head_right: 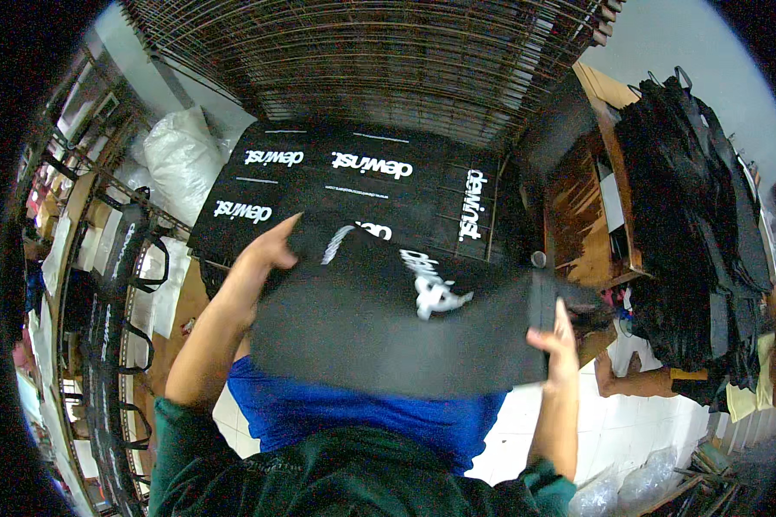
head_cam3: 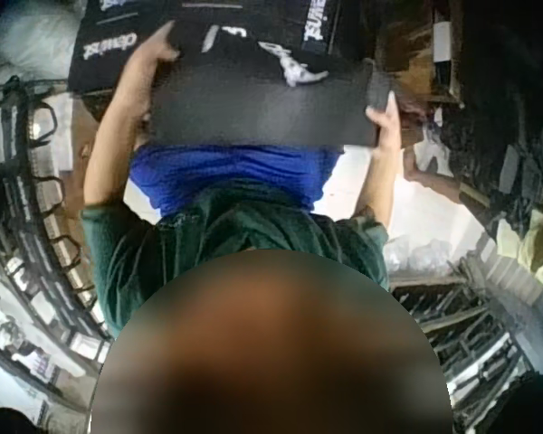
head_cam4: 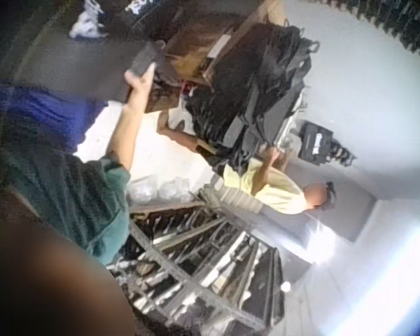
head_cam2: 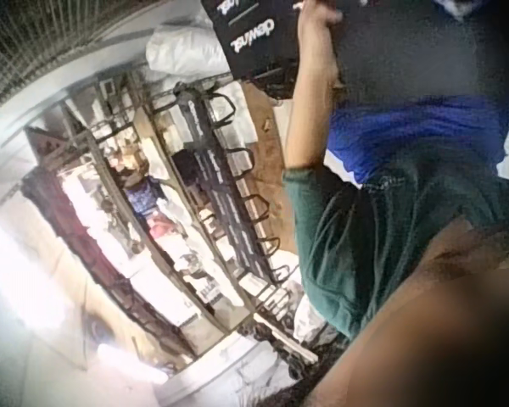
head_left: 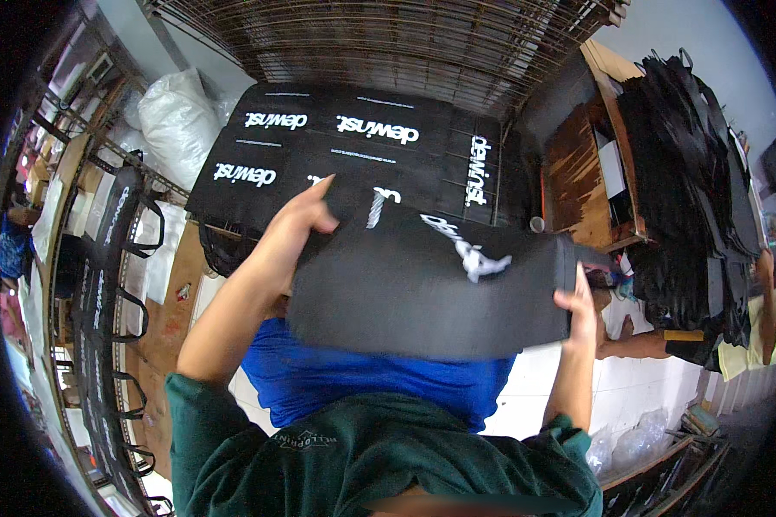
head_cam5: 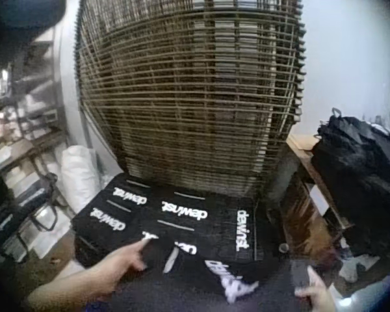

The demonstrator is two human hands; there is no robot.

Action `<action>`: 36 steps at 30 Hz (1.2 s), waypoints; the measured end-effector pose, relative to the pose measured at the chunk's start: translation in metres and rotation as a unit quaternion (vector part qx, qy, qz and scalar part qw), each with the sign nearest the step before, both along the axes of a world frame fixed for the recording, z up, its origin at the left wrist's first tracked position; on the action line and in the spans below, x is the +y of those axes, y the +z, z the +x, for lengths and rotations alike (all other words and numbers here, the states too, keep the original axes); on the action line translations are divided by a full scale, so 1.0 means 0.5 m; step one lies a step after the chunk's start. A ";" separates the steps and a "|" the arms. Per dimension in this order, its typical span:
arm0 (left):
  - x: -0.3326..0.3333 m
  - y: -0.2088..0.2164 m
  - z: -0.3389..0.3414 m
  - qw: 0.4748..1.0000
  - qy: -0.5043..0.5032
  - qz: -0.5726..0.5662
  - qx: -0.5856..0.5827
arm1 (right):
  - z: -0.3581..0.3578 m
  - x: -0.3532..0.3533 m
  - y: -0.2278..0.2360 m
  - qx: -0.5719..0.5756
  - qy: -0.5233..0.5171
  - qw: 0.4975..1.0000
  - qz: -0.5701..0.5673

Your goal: The person sits on the floor and repeatedly picks up black branded bags from a nearby pile. They place each bag onto a stack on a metal rack in front of them, adjusting the position to keep the stack aligned.

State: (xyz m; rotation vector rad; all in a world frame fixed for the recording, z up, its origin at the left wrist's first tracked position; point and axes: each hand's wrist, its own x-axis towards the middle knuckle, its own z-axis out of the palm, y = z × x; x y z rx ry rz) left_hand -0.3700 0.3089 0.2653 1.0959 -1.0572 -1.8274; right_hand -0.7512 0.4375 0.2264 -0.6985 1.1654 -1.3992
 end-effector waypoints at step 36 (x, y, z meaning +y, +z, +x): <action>-0.321 -0.640 -0.317 0.841 0.057 -0.223 -0.489 | -0.235 -0.424 -0.573 0.268 -0.115 0.930 0.225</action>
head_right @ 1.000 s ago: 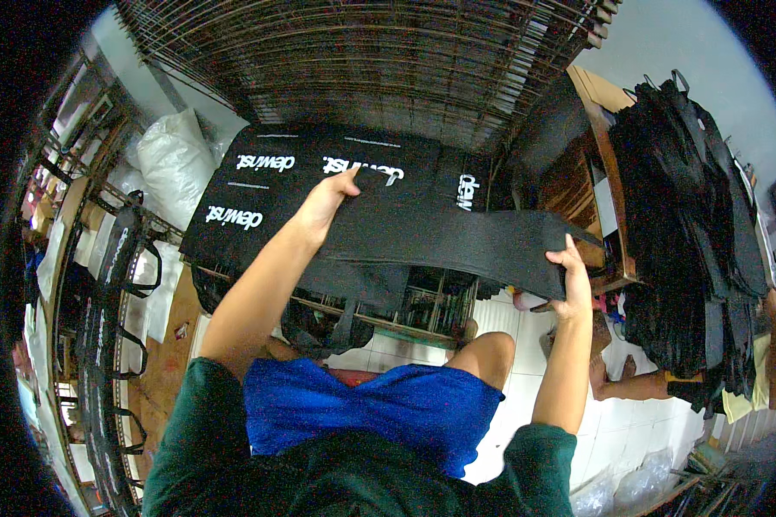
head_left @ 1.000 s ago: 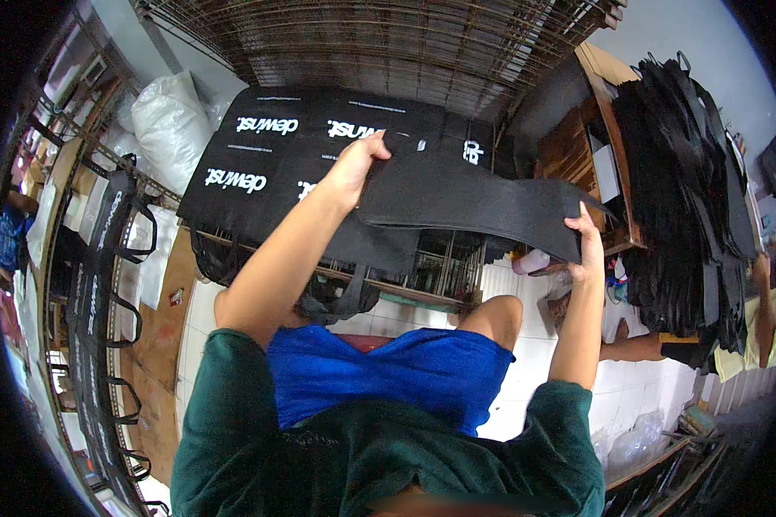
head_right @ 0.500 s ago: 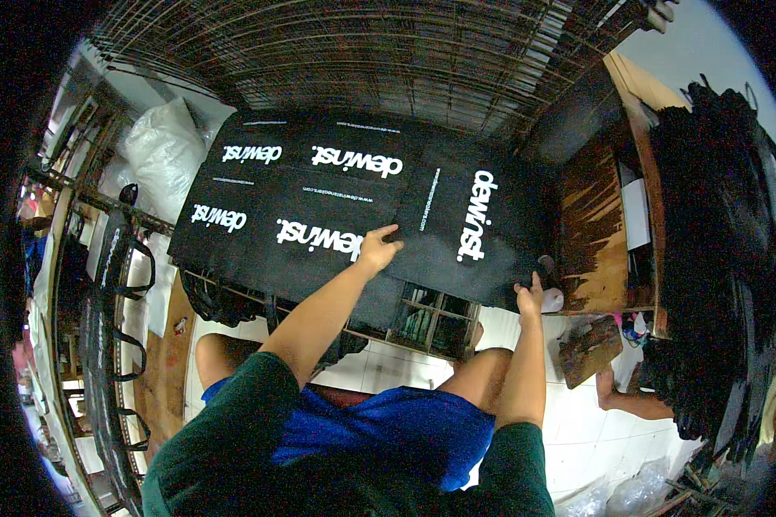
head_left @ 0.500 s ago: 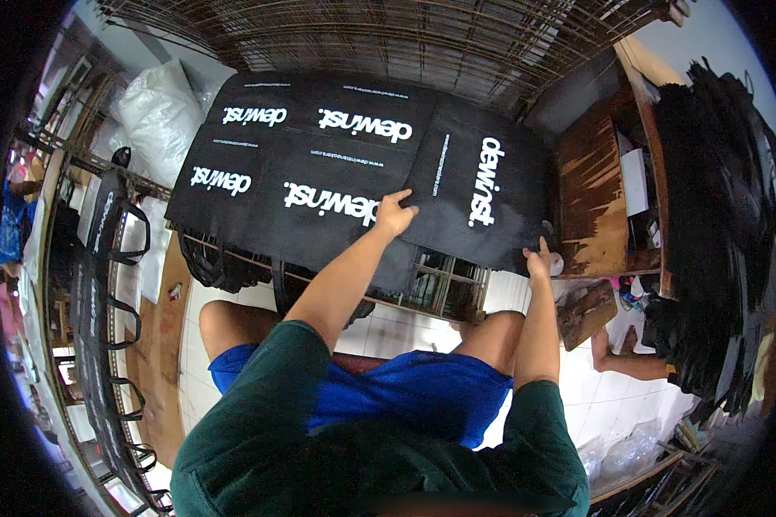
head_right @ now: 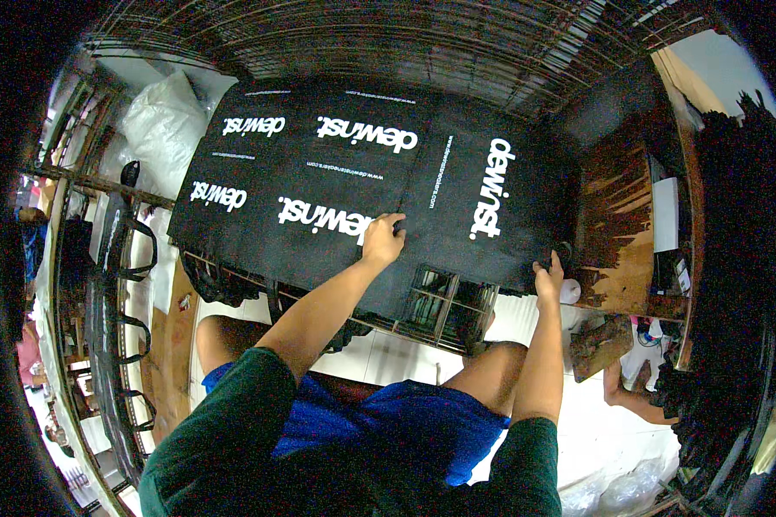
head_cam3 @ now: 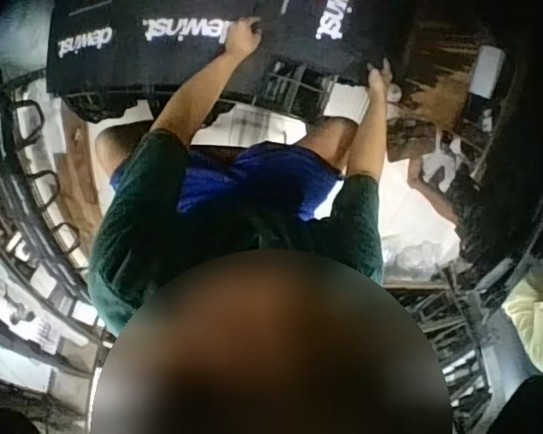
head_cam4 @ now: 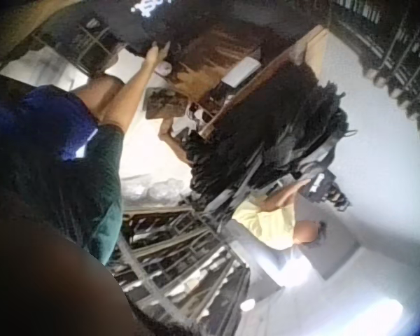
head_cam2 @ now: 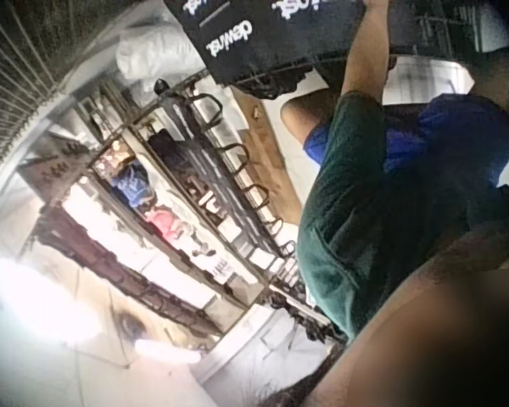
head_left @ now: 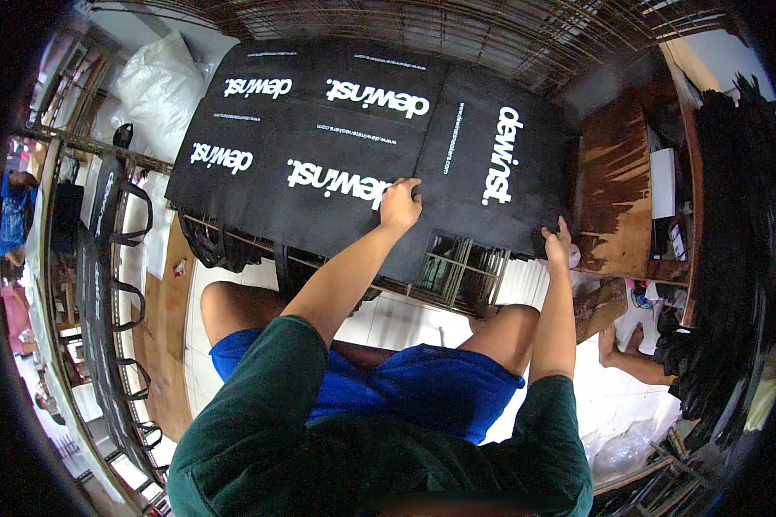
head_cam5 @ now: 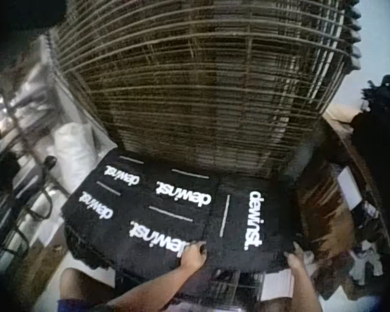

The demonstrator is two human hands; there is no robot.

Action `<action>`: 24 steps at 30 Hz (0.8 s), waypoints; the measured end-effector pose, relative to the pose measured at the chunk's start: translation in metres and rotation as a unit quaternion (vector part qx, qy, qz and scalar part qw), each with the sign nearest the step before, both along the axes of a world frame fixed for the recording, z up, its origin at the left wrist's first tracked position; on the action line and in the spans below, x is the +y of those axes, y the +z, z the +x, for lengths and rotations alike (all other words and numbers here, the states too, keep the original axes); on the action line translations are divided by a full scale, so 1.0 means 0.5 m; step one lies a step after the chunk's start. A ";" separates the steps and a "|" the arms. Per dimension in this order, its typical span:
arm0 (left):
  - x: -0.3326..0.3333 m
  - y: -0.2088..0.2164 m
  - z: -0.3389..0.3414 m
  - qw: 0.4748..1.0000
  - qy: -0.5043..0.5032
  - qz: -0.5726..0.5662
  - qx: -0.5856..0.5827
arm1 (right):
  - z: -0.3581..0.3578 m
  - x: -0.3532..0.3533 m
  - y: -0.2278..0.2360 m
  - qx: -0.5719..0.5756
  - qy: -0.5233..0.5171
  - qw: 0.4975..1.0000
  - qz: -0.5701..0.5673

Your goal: The person sits on the floor and repeatedly picks up black branded bags from a nearby pile. They place each bag onto a stack on a metal rack in front of them, adjusting the position to keep the stack aligned.

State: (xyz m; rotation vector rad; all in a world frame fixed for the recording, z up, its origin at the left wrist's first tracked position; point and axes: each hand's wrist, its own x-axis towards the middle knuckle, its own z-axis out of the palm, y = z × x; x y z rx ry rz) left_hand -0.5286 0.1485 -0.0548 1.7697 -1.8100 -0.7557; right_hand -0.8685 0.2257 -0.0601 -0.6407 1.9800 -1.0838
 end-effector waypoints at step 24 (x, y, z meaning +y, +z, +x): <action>-0.177 0.349 0.204 0.979 0.051 -0.196 0.004 | -0.031 -0.016 -0.049 0.030 0.103 0.994 -0.004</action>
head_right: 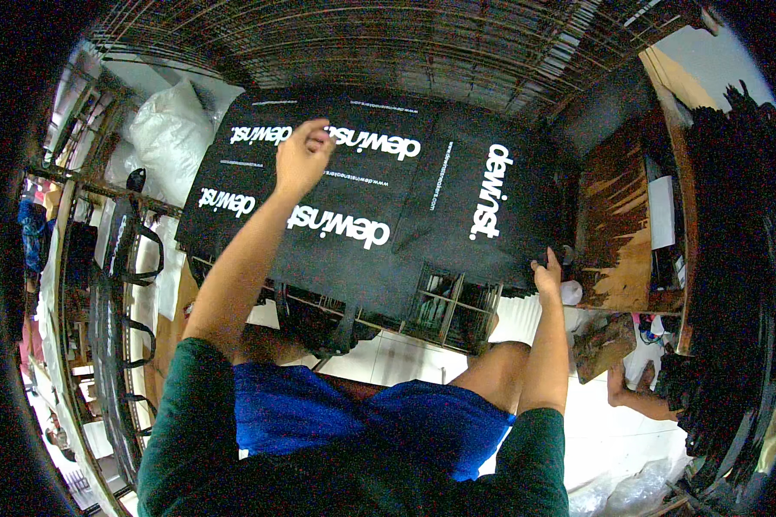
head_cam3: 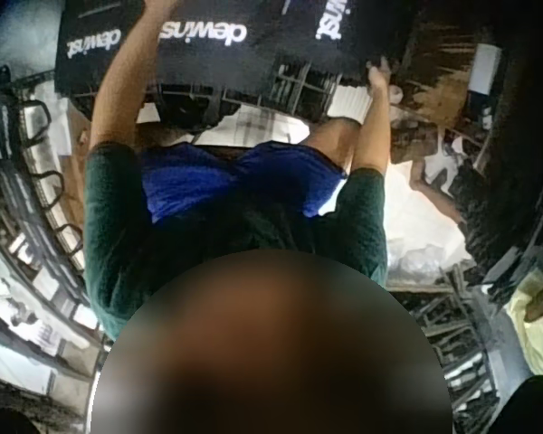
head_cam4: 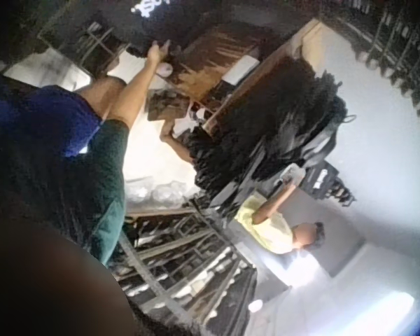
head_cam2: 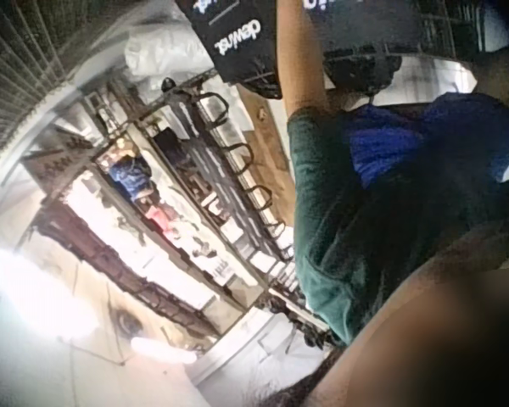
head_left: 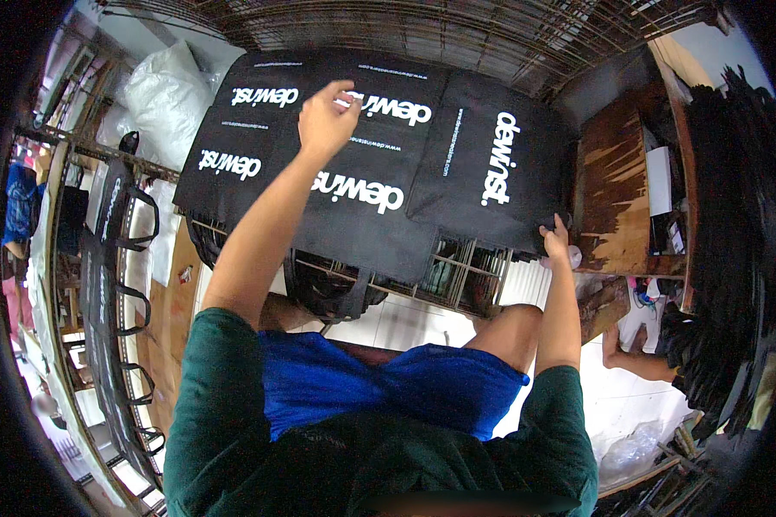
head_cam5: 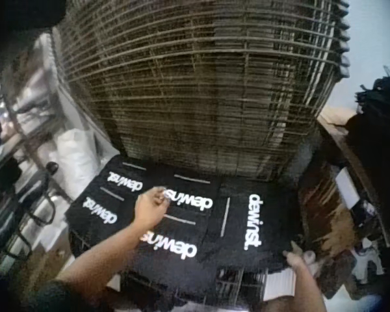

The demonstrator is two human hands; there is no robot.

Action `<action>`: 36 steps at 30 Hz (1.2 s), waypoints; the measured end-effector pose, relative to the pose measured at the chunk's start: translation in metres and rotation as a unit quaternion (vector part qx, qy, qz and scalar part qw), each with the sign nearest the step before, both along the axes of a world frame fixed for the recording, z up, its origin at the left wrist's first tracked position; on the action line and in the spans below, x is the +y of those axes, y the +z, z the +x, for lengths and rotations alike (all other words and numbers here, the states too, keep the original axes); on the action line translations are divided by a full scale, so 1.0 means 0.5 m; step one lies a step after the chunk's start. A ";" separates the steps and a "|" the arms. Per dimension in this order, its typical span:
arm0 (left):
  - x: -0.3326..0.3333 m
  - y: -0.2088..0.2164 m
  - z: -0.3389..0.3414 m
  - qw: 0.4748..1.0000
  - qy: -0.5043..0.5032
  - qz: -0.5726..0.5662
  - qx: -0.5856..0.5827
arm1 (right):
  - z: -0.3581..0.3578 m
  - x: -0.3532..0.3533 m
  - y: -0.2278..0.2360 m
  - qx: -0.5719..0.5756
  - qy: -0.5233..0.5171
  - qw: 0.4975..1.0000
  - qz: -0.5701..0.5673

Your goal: The person sits on the floor and repeatedly picks up black branded bags from a nearby pile. They place each bag onto a stack on a metal rack in front of them, adjusting the position to keep the stack aligned.

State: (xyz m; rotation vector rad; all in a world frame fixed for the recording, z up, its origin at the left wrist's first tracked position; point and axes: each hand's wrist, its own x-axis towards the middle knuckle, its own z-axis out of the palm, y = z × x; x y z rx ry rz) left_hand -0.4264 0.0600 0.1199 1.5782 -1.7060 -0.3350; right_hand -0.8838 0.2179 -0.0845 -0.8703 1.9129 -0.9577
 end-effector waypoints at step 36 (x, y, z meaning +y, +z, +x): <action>0.282 0.238 0.039 0.693 -0.043 0.072 0.716 | 0.023 0.493 0.745 0.280 -0.156 0.735 -0.597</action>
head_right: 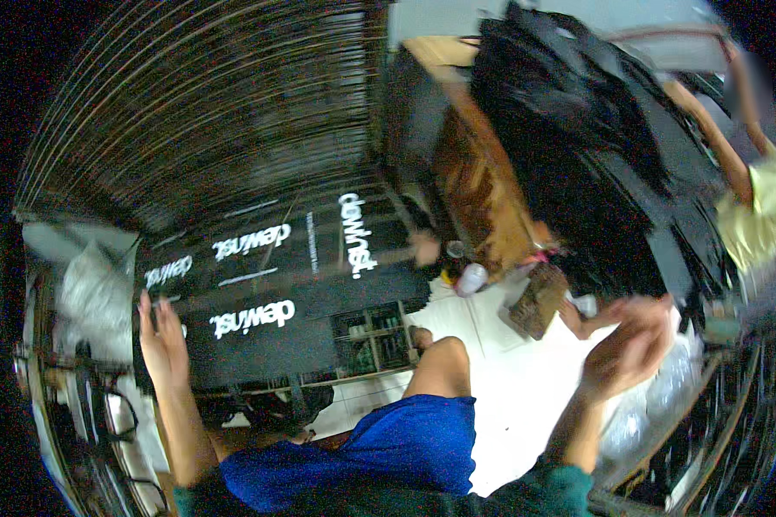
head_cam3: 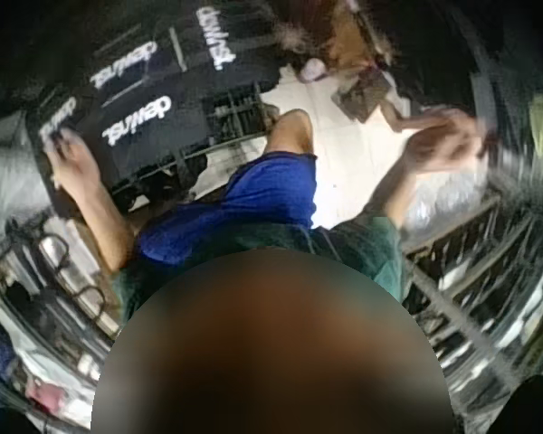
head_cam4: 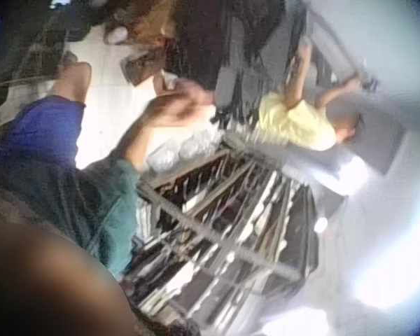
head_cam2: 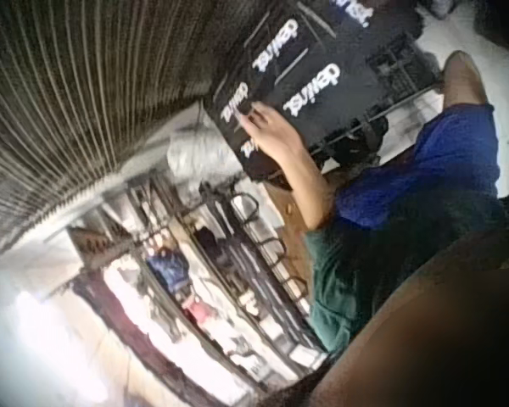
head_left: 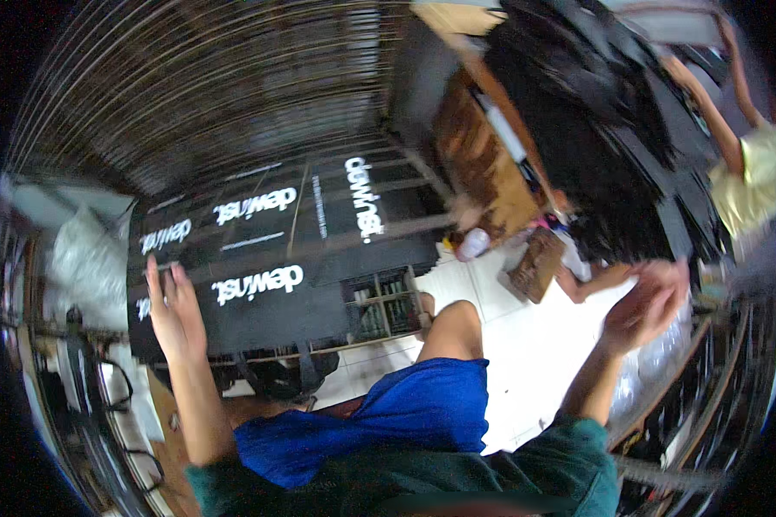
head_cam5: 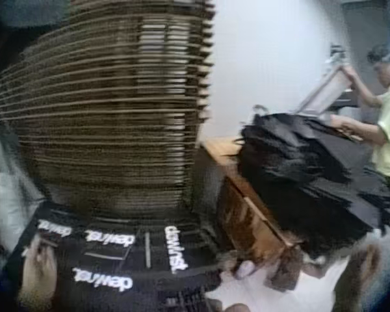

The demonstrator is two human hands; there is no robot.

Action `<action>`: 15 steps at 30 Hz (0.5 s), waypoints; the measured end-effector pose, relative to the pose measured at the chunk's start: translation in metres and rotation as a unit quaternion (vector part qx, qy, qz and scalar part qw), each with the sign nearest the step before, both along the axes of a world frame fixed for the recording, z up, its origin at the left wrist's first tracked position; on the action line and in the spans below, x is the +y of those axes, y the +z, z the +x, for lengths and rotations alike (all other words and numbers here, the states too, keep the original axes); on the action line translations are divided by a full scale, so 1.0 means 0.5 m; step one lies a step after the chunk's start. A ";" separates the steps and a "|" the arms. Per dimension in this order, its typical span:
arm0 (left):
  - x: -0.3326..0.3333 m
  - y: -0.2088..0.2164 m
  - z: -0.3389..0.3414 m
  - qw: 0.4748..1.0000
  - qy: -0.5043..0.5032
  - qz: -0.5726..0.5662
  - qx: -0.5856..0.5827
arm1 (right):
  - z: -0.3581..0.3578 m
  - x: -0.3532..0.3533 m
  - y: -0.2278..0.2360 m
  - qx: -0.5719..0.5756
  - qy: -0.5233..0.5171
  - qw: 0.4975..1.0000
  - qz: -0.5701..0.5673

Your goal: The person sits on the floor and repeatedly picks up black branded bags from a nearby pile. They place each bag onto a stack on a metal rack in front of them, adjusting the position to keep the stack aligned.

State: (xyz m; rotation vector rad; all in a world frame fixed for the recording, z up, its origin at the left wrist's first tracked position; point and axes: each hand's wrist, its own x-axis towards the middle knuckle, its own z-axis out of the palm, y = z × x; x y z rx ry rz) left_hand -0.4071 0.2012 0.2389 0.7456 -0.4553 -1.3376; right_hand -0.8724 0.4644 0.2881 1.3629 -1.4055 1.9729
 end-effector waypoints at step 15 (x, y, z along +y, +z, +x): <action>0.214 -0.562 0.069 0.945 -0.054 0.319 0.049 | -0.658 0.078 0.304 -0.374 0.127 0.917 0.054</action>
